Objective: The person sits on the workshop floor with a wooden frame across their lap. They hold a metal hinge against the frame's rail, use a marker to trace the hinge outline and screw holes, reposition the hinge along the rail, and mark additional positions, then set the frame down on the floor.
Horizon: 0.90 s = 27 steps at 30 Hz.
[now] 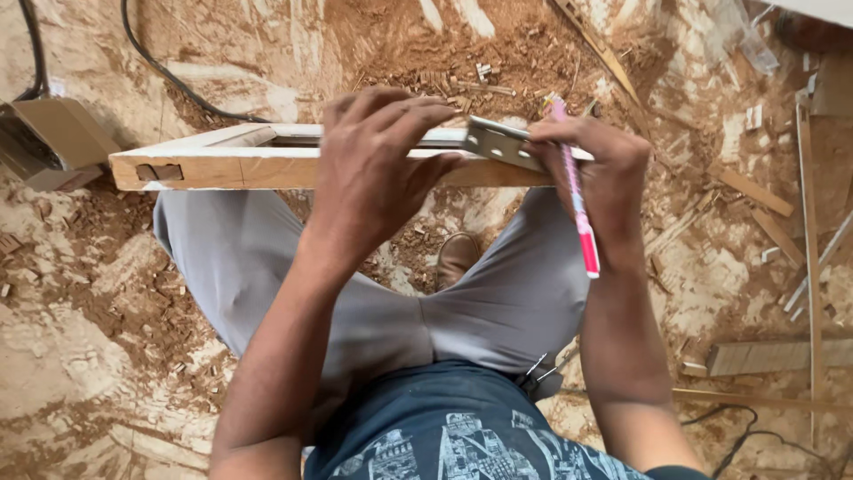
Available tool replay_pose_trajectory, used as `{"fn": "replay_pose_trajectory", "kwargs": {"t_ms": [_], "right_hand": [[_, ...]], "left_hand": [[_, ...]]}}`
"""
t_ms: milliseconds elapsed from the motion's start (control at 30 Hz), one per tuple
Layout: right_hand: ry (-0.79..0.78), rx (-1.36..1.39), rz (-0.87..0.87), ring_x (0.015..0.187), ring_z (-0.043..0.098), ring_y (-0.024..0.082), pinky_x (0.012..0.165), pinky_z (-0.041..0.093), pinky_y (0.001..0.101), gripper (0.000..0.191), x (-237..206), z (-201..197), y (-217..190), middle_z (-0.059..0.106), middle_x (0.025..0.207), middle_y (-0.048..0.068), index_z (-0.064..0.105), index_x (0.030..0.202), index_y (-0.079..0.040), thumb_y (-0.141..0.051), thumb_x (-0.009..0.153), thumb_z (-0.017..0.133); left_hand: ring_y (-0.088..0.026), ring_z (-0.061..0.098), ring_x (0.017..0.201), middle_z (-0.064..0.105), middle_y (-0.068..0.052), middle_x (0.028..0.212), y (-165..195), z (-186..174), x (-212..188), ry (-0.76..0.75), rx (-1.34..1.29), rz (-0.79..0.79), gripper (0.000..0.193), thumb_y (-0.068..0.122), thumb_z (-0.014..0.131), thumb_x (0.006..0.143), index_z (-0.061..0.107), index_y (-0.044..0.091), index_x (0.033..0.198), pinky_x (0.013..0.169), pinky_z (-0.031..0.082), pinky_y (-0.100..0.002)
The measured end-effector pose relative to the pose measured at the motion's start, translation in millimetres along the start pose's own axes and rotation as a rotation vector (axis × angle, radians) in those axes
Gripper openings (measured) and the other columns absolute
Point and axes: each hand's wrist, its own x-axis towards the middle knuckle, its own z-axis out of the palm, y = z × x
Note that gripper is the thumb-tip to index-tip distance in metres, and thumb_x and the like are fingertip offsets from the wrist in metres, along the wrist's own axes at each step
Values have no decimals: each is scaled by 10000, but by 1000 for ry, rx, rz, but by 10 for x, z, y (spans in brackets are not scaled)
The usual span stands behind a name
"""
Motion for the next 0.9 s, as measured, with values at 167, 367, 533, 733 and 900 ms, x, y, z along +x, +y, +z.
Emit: {"fn": "replay_pose_trajectory", "kwargs": {"t_ms": [167,367,533,733,900], "right_hand": [[-86,156,79,936,786,175,814,638,302,136,46,19,48,790,1040,100,784,1065,-57,6,952,827],[-138,273,-29,949,796,172,874,654,296,92,24,73,158,792,1020,99,779,1043,-67,-24,991,842],[-306,205,-37,847,787,162,717,616,273,164,138,51,214,799,952,91,796,1054,-70,-76,911,876],[-276,245,-71,982,787,158,855,639,265,119,117,-203,376,789,1101,100,773,1137,-56,-5,1032,796],[-300,294,-19,973,785,169,866,648,290,125,-5,-159,542,786,1073,99,770,1064,-62,-30,977,854]], "left_hand": [[-296,587,1253,715,-104,1305,10,286,19,-20,16,75,542,364,832,856,686,85,1298,1058,388,-495],[-278,650,1092,747,-95,1127,-57,324,-10,-95,-23,-13,366,263,799,919,725,86,1231,953,452,-460],[-261,687,952,758,-65,959,-28,233,-51,-17,27,-3,130,187,794,959,775,97,1051,935,462,-436],[-249,687,918,748,-65,939,18,280,-58,33,6,0,132,190,807,956,759,84,1018,956,467,-418],[-231,697,860,752,-43,905,37,368,-51,6,8,15,118,203,821,957,761,119,1015,955,461,-410]]}}
